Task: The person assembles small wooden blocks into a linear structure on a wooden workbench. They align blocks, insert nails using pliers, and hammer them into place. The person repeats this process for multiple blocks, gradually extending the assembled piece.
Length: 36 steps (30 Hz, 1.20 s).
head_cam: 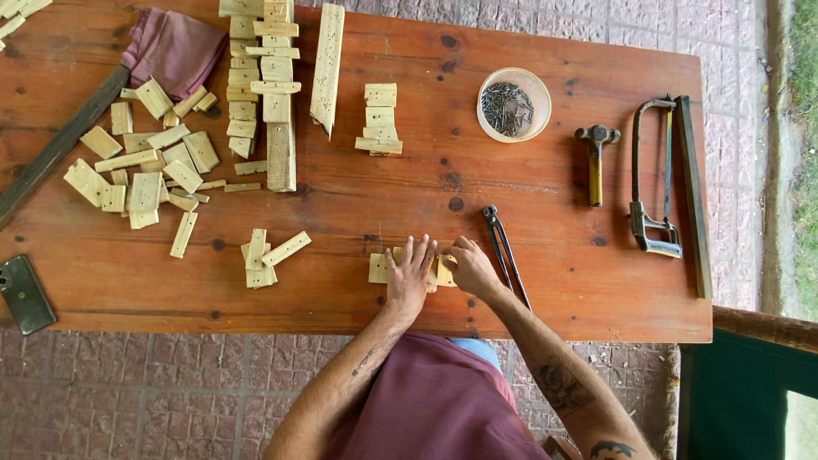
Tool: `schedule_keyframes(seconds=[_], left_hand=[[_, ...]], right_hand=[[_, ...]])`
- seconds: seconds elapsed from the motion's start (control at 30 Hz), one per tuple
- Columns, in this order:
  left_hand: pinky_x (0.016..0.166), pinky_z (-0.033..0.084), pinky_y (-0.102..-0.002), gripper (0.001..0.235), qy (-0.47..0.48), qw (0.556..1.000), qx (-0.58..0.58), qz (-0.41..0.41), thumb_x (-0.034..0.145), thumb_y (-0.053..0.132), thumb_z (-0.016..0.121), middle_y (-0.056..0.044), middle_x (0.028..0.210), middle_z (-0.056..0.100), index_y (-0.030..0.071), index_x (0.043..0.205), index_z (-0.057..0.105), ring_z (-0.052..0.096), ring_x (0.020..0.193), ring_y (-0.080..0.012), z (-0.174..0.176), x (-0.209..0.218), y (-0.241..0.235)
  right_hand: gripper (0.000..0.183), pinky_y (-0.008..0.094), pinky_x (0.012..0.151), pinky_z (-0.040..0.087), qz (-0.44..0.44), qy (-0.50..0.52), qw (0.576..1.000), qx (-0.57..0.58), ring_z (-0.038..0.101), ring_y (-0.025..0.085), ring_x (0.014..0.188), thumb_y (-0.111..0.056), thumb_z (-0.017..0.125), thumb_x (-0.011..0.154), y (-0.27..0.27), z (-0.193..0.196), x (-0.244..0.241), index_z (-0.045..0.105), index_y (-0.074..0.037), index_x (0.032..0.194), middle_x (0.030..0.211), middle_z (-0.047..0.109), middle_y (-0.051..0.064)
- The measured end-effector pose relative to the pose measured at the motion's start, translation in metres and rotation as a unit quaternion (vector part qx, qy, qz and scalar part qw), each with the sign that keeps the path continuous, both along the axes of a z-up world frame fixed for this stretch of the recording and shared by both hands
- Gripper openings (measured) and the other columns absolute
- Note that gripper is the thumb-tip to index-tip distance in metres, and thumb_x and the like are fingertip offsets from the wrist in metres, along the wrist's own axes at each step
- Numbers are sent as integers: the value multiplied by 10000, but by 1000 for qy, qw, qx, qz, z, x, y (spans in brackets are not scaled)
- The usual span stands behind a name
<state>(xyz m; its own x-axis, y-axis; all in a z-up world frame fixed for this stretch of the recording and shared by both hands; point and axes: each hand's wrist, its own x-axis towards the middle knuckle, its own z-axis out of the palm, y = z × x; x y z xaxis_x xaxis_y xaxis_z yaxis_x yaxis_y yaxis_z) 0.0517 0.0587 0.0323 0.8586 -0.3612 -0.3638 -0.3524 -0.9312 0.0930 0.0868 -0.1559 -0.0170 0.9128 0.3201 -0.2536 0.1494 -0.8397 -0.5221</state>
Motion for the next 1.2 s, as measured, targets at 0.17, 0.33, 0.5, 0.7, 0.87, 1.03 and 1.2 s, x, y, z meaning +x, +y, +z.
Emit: schedule_keyframes(seconds=[0.17, 0.33, 0.5, 0.7, 0.87, 1.03, 1.2], left_hand=[[1334, 367, -819, 1186, 4, 1000, 0, -3, 941, 668, 878, 3, 2006, 168, 308, 1889, 263, 251, 1805, -334, -9, 1, -3], [1333, 362, -828, 1203, 1, 1000, 7, -9, 947, 671, 879, -8, 2012, 135, 307, 1896, 236, 237, 1809, -345, -8, 1, -5], [1341, 341, -830, 1227, 4, 1000, 26, -16, 966, 688, 853, -10, 2020, 82, 309, 1910, 166, 207, 1818, -344, -16, -2, -8], [1349, 341, -824, 1213, 8, 999, 36, -23, 976, 687, 830, 4, 2019, 73, 319, 1912, 152, 197, 1821, -335, -4, -3, -6], [1333, 348, -840, 1235, 20, 1000, 14, -19, 959, 708, 840, -5, 2013, 106, 315, 1912, 161, 220, 1811, -346, -16, 8, -3], [1310, 362, -851, 1247, 27, 999, 18, -30, 961, 729, 830, -21, 2002, 169, 292, 1915, 157, 257, 1795, -356, -25, 8, -4], [1230, 424, -878, 1415, 37, 999, 9, -23, 850, 778, 916, -65, 1849, 450, 273, 1917, 137, 427, 1691, -398, -56, 15, -9]], right_hand=[[285, 502, 1003, 634, 1, 10, 1000, -2, 755, 421, 1166, -289, 827, 1041, -2, -9, -2, 861, -137, 1279, 1170, 719, 114], [295, 505, 1007, 636, 11, 15, 1000, -3, 762, 422, 1175, -276, 838, 1031, -4, -7, -2, 866, -123, 1282, 1182, 731, 121], [287, 517, 1017, 635, 5, 20, 1000, 12, 762, 429, 1179, -269, 823, 1045, -6, -9, -7, 866, -117, 1285, 1180, 731, 132], [272, 482, 994, 642, 13, -16, 1000, 23, 767, 400, 1138, -276, 823, 1054, -7, -12, -12, 866, -124, 1276, 1149, 710, 109], [361, 520, 957, 661, -47, -44, 997, 51, 792, 409, 1089, -304, 912, 965, -10, -3, -2, 857, -128, 1275, 1119, 735, 120], [265, 610, 847, 633, -189, -39, 981, 30, 798, 429, 915, -363, 849, 1051, -31, -2, -27, 656, -182, 1051, 909, 678, 101], [939, 616, 806, 763, -400, 353, 807, 255, 882, 481, 964, -724, 719, 1147, 6, 44, -43, 631, 122, 1546, 1234, 717, 372]])
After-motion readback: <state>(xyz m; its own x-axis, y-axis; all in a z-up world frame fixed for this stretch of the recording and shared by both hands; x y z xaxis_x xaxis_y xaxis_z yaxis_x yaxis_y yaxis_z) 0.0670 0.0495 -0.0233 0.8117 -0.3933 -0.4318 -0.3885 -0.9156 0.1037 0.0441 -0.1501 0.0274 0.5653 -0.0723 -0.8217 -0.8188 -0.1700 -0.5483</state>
